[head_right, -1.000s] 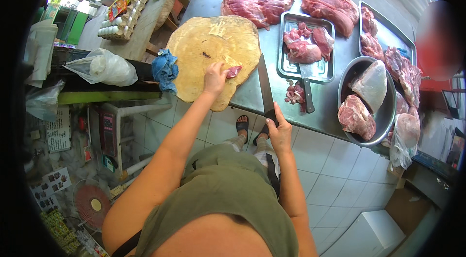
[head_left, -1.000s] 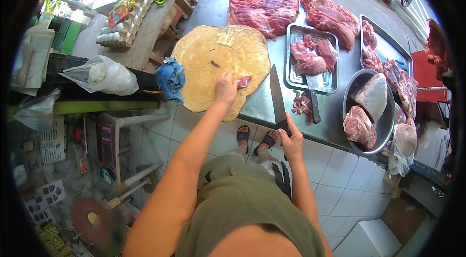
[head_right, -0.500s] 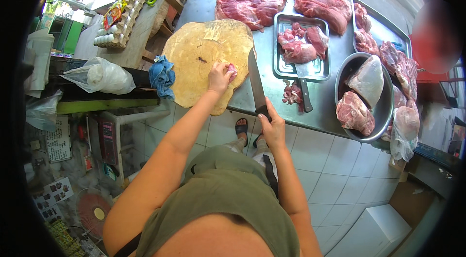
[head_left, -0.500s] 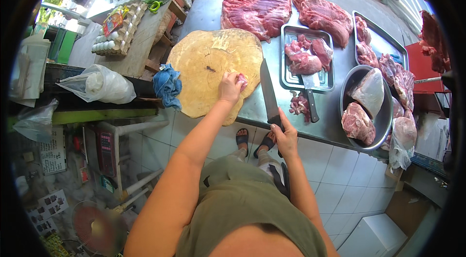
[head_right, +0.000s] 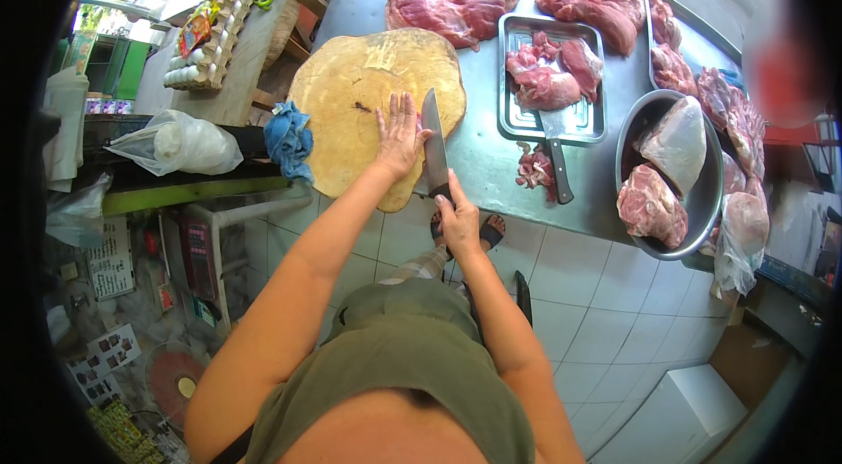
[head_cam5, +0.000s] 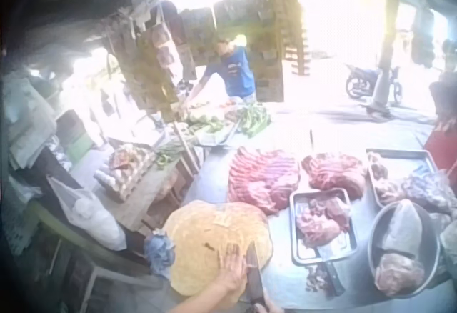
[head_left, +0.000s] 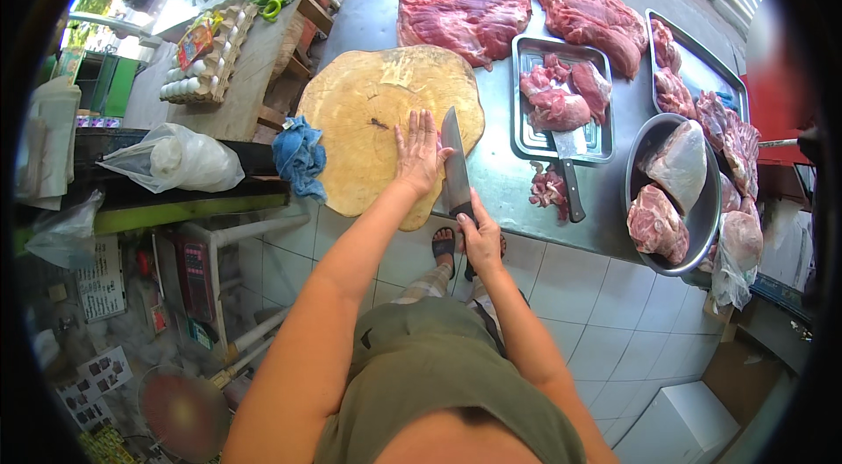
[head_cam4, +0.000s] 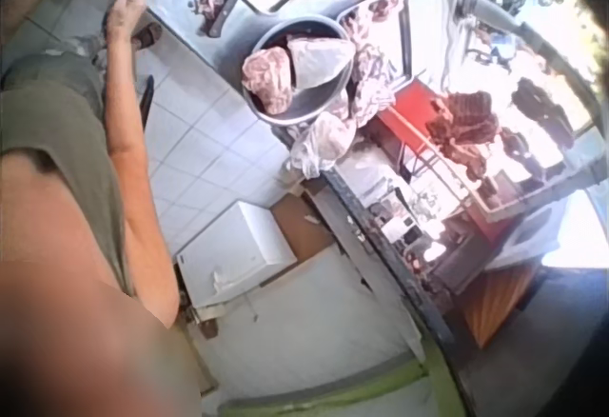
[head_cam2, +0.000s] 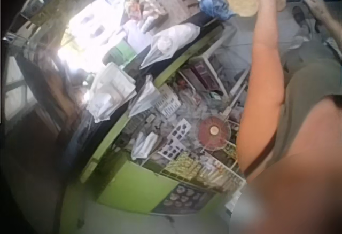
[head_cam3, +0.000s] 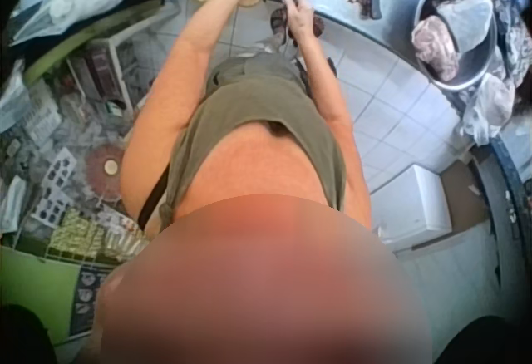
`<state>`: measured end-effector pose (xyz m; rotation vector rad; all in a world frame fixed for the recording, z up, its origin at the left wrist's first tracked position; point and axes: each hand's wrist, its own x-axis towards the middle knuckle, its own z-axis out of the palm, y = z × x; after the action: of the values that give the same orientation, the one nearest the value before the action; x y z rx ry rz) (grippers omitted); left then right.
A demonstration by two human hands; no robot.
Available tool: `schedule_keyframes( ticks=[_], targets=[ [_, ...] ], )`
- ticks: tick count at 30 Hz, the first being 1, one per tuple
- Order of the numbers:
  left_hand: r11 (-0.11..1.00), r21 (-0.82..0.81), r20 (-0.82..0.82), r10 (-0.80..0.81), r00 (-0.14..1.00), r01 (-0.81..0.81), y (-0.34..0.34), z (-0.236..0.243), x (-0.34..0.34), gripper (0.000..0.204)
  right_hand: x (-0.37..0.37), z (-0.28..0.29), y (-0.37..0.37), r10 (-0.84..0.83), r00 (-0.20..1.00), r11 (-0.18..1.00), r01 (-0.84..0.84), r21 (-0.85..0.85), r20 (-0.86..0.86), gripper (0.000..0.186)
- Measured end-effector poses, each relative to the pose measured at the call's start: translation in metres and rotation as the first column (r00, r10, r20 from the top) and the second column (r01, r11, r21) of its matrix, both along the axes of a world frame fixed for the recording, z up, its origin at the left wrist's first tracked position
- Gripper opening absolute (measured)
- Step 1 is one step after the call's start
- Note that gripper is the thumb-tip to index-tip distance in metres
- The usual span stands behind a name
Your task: The person cuts pieces of raw meat on a wooden cutting board using a cleaver, then places the cut pieces into a plastic bag. They also weigh green vegetables on a digital scale and place them into a separate plastic bag. The person handles multiple items including meat, vegetables, and plastic bags throughout the clip.
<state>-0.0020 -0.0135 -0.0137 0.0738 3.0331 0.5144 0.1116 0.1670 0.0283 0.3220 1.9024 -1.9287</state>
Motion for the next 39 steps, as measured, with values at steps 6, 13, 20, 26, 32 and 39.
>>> schedule_keyframes(
  ticks=[6, 13, 20, 26, 32, 39],
  targets=[
    [0.992, -0.124, 0.1, 0.032, 0.994, -0.019, 0.002, 0.008, -0.001, 0.088, 0.018, 0.004, -0.003, -0.054, 0.994, 0.989, 0.065, -0.13, 0.093, 0.06],
    [0.991, -0.132, 0.195, 0.036, 0.98, -0.01, 0.003, 0.016, -0.002, 0.087, -0.005, 0.002, -0.024, -0.08, 0.994, 0.991, 0.088, -0.101, 0.079, 0.06],
    [0.986, -0.168, 0.273, 0.041, 0.961, 0.006, 0.004, 0.026, -0.005, 0.086, -0.025, -0.008, -0.034, -0.109, 0.99, 0.975, 0.123, -0.184, 0.087, 0.06],
    [0.982, -0.187, 0.287, 0.038, 0.957, 0.017, 0.005, 0.027, -0.005, 0.086, 0.014, -0.005, -0.023, -0.073, 0.979, 0.982, 0.103, -0.156, 0.19, 0.058],
    [0.982, -0.191, 0.259, 0.05, 0.965, 0.0, 0.006, 0.026, -0.004, 0.086, -0.007, -0.012, -0.026, -0.063, 0.996, 0.972, 0.076, -0.224, 0.066, 0.058],
    [0.972, -0.236, 0.266, 0.082, 0.961, -0.018, 0.005, 0.02, -0.005, 0.086, 0.008, -0.006, -0.014, -0.015, 0.996, 0.985, 0.029, -0.17, 0.083, 0.059]
  ],
)
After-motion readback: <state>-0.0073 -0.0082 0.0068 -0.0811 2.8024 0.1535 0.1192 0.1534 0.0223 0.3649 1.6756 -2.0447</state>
